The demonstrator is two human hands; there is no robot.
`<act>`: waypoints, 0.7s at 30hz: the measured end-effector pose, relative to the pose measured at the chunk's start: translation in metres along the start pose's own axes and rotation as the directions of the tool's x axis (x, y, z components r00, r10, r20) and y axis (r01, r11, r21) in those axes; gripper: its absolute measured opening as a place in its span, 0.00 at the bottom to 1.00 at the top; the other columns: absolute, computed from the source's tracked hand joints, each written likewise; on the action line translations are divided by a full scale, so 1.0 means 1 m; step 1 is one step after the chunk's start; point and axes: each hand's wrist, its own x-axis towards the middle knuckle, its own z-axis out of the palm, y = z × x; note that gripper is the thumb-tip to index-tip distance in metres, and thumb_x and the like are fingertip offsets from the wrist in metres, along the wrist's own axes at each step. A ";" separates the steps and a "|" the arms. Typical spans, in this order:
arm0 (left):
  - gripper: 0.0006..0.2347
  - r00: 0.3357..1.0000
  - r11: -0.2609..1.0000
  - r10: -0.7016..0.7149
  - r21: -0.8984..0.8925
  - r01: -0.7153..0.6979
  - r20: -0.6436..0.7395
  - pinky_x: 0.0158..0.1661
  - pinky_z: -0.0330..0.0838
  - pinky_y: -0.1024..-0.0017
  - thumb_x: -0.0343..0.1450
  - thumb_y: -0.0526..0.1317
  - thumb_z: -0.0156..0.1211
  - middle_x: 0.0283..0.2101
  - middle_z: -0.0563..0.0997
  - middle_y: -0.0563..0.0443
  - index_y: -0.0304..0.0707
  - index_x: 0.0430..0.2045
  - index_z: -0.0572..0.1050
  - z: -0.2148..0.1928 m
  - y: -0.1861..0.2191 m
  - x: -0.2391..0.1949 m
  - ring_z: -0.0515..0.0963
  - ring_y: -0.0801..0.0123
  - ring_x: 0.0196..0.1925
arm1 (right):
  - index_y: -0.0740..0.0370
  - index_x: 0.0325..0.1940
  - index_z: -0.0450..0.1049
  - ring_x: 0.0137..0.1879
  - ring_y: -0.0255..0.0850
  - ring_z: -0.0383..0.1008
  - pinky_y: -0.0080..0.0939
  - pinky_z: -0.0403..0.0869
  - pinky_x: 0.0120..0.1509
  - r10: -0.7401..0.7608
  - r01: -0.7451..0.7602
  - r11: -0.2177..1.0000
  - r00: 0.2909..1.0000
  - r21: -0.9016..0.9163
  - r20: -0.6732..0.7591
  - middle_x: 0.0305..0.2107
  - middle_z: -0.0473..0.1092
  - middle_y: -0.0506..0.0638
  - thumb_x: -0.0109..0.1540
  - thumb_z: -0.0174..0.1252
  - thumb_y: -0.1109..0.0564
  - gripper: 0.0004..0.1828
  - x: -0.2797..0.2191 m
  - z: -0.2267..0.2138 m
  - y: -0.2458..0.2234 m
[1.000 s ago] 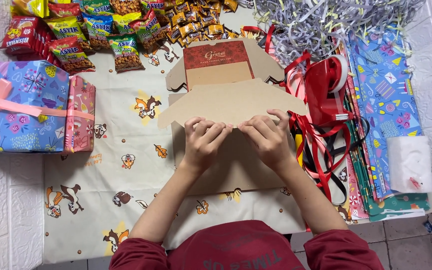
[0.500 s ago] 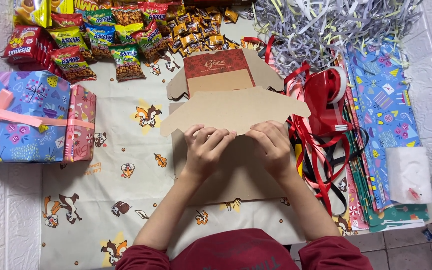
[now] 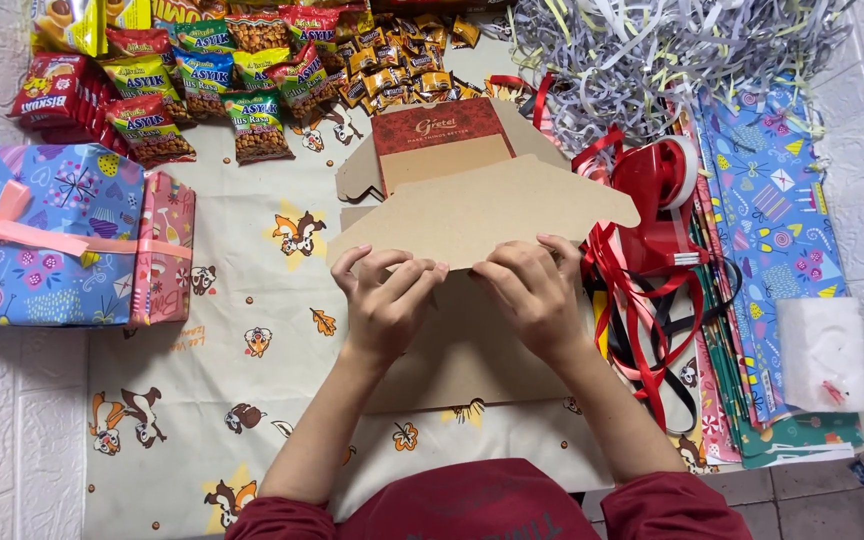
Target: The person assembles a flat cardboard box by folding along pre-scored lines and tucking flaps into slots. They work methodically, folding side panels and securing them to form the box structure.
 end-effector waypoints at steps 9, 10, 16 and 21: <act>0.07 0.998 0.998 0.057 0.005 -0.057 0.008 0.50 0.57 0.60 0.66 0.33 0.58 0.25 0.72 0.63 0.50 0.18 0.74 0.008 0.002 -0.006 0.68 0.72 0.37 | 0.56 0.30 0.73 0.33 0.35 0.71 0.43 0.64 0.54 0.003 -0.003 0.997 1.000 0.077 0.009 0.25 0.69 0.43 0.61 0.58 0.61 0.05 0.001 0.009 -0.006; 0.07 0.998 0.998 0.059 0.005 -0.059 0.008 0.50 0.57 0.61 0.66 0.32 0.58 0.25 0.72 0.63 0.50 0.18 0.74 0.009 0.002 -0.008 0.68 0.72 0.37 | 0.56 0.29 0.73 0.32 0.35 0.70 0.43 0.64 0.53 -0.006 0.006 0.998 1.000 0.064 0.005 0.25 0.68 0.43 0.61 0.57 0.62 0.06 0.000 0.011 -0.005; 0.04 1.000 0.999 -0.026 0.037 0.026 -0.003 0.51 0.57 0.64 0.67 0.37 0.62 0.30 0.75 0.67 0.55 0.25 0.77 0.004 -0.002 -0.007 0.68 0.74 0.39 | 0.55 0.30 0.73 0.32 0.36 0.70 0.43 0.65 0.51 0.027 -0.027 0.996 1.000 0.084 -0.005 0.25 0.68 0.43 0.60 0.58 0.63 0.05 -0.007 0.013 -0.003; 0.04 0.998 0.997 -0.065 0.033 0.064 0.016 0.52 0.57 0.62 0.67 0.38 0.63 0.31 0.76 0.67 0.54 0.24 0.76 -0.005 -0.007 -0.015 0.70 0.72 0.42 | 0.55 0.31 0.73 0.33 0.36 0.70 0.44 0.64 0.53 0.038 -0.040 0.997 0.999 0.067 0.019 0.27 0.69 0.42 0.59 0.60 0.63 0.05 -0.008 0.009 -0.005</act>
